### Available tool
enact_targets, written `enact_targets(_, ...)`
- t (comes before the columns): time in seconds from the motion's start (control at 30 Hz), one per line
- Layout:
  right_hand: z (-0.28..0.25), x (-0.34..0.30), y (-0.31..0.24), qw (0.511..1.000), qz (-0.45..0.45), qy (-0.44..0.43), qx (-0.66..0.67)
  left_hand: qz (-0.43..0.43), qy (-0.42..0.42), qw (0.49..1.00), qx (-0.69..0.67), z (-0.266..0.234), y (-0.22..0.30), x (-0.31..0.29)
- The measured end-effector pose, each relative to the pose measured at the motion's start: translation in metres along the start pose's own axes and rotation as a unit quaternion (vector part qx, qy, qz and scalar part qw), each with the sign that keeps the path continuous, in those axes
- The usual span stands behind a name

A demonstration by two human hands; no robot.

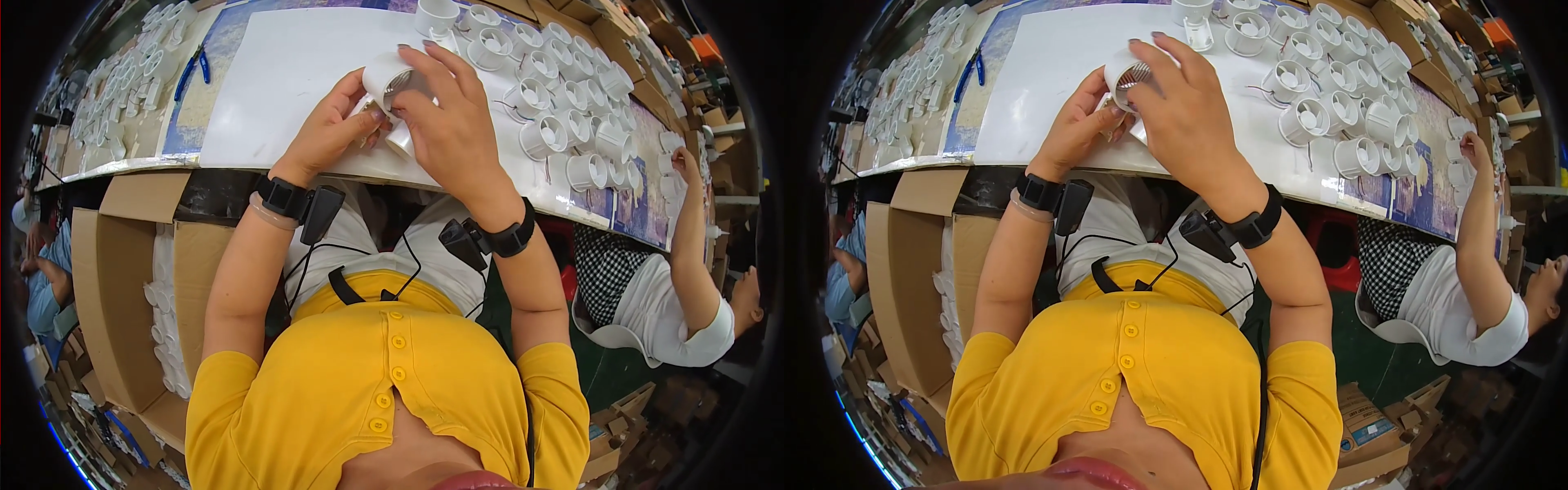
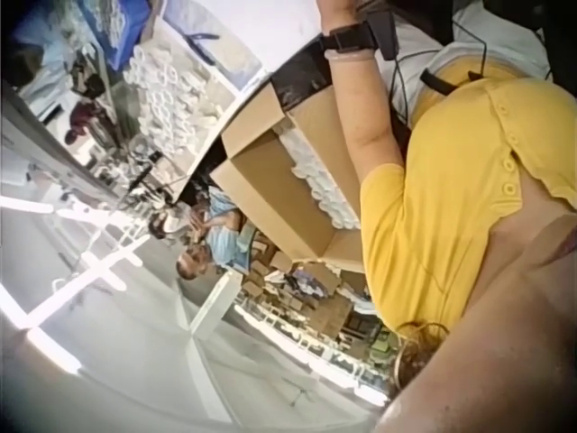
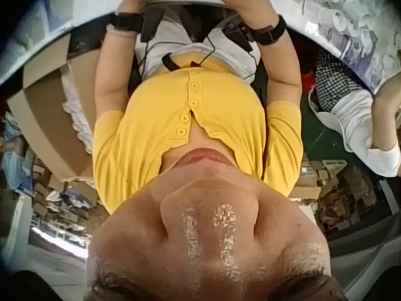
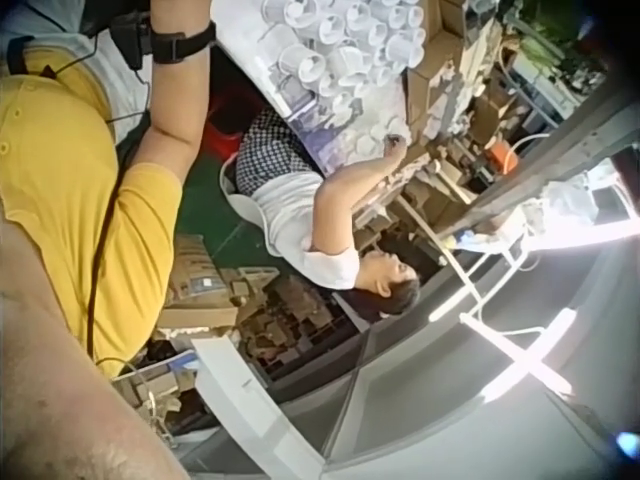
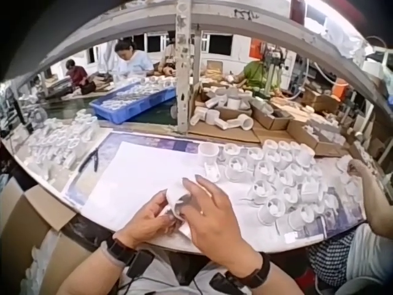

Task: The person assembles a fan by threading wires through a white plastic housing, fitting a motor into it, and pressing a cap onto the assembly. The completed unit is then placed into a cardboard box with others.

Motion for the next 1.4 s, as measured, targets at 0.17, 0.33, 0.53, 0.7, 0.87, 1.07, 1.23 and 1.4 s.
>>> enact_targets(0.17, -0.007, 0.010, -0.002, 0.995, -0.081, -0.019, -0.061, -0.003, 0.012, 1.000, -0.013, -0.003, -0.001, -0.001)
enact_targets(0.33, -0.006, 0.012, 0.004, 0.993, -0.107, -0.017, -0.048, -0.021, 0.033, 0.999, -0.017, 0.001, 0.000, 0.000)
enact_targets(0.53, -0.003, 0.011, 0.004, 0.988, -0.143, -0.017, -0.053, -0.017, 0.015, 0.999, -0.022, -0.002, -0.005, 0.001)
enact_targets(0.7, -0.003, 0.014, 0.011, 0.979, -0.197, -0.041, -0.025, -0.041, 0.008, 0.999, 0.008, 0.001, -0.003, 0.003)
enact_targets(0.87, 0.008, 0.005, 0.024, 0.991, -0.083, -0.047, 0.098, -0.079, -0.012, 0.997, -0.012, -0.003, -0.002, 0.007)
enact_targets(1.07, 0.013, -0.007, 0.023, 0.988, 0.046, -0.032, 0.141, -0.045, 0.010, 0.999, -0.029, 0.002, 0.002, 0.005)
enact_targets(1.23, 0.018, -0.012, 0.020, 0.978, 0.116, -0.024, 0.175, -0.032, 0.016, 0.999, 0.003, 0.003, 0.004, 0.002)
enact_targets(1.4, 0.018, -0.014, 0.017, 0.958, 0.193, -0.036, 0.209, -0.018, 0.024, 0.999, 0.013, 0.005, 0.005, 0.001)
Point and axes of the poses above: each hand's wrist, its own x-axis towards the middle knuckle, its own z-axis out of the palm, y = z × x, the point moved 2 cm from there along x, towards the middle knuckle
